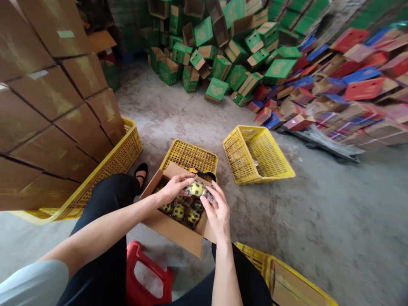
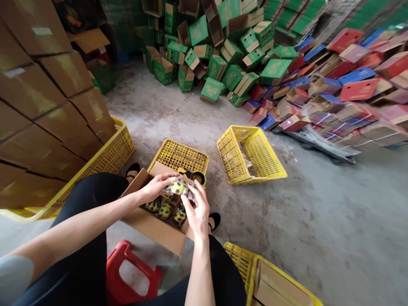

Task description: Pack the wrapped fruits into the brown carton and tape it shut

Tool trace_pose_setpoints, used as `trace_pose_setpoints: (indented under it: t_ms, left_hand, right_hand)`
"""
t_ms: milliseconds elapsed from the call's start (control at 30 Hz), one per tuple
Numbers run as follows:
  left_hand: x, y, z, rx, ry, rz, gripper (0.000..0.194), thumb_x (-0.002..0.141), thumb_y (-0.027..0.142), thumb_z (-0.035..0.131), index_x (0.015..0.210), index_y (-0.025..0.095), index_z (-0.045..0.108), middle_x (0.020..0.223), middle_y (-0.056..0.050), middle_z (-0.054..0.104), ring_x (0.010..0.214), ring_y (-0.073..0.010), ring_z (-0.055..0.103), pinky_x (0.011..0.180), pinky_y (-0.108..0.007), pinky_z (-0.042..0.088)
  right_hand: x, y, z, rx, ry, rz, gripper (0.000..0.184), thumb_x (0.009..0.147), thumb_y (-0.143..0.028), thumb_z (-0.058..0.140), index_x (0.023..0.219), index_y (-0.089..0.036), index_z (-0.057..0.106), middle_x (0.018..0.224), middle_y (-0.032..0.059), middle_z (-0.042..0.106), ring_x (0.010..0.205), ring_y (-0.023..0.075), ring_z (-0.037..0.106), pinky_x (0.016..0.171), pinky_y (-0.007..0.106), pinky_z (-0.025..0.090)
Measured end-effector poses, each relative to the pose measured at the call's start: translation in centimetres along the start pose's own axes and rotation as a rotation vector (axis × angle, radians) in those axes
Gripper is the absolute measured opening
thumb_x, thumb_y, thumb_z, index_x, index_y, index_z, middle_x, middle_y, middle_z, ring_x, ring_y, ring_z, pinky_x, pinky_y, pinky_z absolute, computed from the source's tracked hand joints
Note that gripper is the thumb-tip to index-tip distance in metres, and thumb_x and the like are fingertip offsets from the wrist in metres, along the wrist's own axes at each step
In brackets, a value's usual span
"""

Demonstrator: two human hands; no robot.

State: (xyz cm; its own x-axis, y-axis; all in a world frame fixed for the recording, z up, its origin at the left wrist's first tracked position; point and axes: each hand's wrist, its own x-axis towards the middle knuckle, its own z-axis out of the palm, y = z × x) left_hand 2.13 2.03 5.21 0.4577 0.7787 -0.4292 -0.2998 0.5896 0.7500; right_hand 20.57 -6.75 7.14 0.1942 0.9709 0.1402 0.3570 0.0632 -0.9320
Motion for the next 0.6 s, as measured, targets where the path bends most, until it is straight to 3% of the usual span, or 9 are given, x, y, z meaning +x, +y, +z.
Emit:
trace_pose_setpoints:
  t_ms: [133, 233, 400, 467, 600]
  left_hand:
    - [0.1, 0.12, 0.07, -0.014, -0.036, -0.034, 0.059, 0.077, 0.057, 0.088, 0.113, 0.013, 0.074, 0.102, -0.011, 0.077, 0.082, -0.0176, 0.074, 0.07, -0.024, 0.061]
    - [0.27, 0.13, 0.14, -0.027, -0.037, -0.056, 0.064, 0.075, 0.067, 0.084, 0.104, 0.011, 0.074, 0.09, -0.011, 0.077, 0.073, -0.017, 0.074, 0.069, -0.025, 0.061]
    - [0.53, -0.01, 0.07, 0.029, -0.046, -0.087, 0.074, 0.072, 0.08, 0.076, 0.089, 0.008, 0.072, 0.083, -0.013, 0.076, 0.071, -0.0192, 0.074, 0.065, -0.026, 0.058]
    - [0.57, -0.08, -0.01, 0.069, -0.046, -0.091, 0.078, 0.074, 0.083, 0.071, 0.094, 0.008, 0.071, 0.083, -0.013, 0.076, 0.07, -0.0191, 0.073, 0.065, -0.027, 0.057]
    - [0.59, -0.31, -0.25, 0.195, 0.007, -0.066, 0.076, 0.085, 0.077, 0.065, 0.127, 0.014, 0.061, 0.079, -0.007, 0.075, 0.066, -0.0183, 0.071, 0.061, -0.026, 0.053]
  right_hand:
    - [0.12, 0.04, -0.11, 0.001, 0.023, 0.018, 0.037, 0.093, -0.045, 0.073, 0.121, -0.022, 0.077, 0.138, 0.0141, 0.069, 0.126, 0.0299, 0.067, 0.099, 0.04, 0.062]
    - [0.08, 0.26, -0.27, -0.021, 0.046, 0.117, 0.042, 0.092, -0.052, 0.071, 0.117, -0.018, 0.078, 0.118, 0.0145, 0.079, 0.108, 0.0298, 0.076, 0.096, 0.041, 0.062]
    - [0.15, 0.6, -0.21, 0.029, 0.062, 0.284, 0.056, 0.09, -0.065, 0.068, 0.112, -0.014, 0.079, 0.098, 0.0144, 0.083, 0.082, 0.0289, 0.08, 0.08, 0.038, 0.066]
    - [0.24, 0.58, -0.22, 0.037, 0.093, 0.303, 0.061, 0.089, -0.066, 0.068, 0.116, -0.013, 0.077, 0.095, 0.0142, 0.082, 0.074, 0.0268, 0.079, 0.073, 0.037, 0.066]
    - [0.3, 0.2, -0.97, 0.025, 0.121, 0.369, 0.073, 0.086, -0.068, 0.07, 0.132, -0.012, 0.071, 0.09, 0.0115, 0.082, 0.059, 0.021, 0.074, 0.059, 0.032, 0.064]
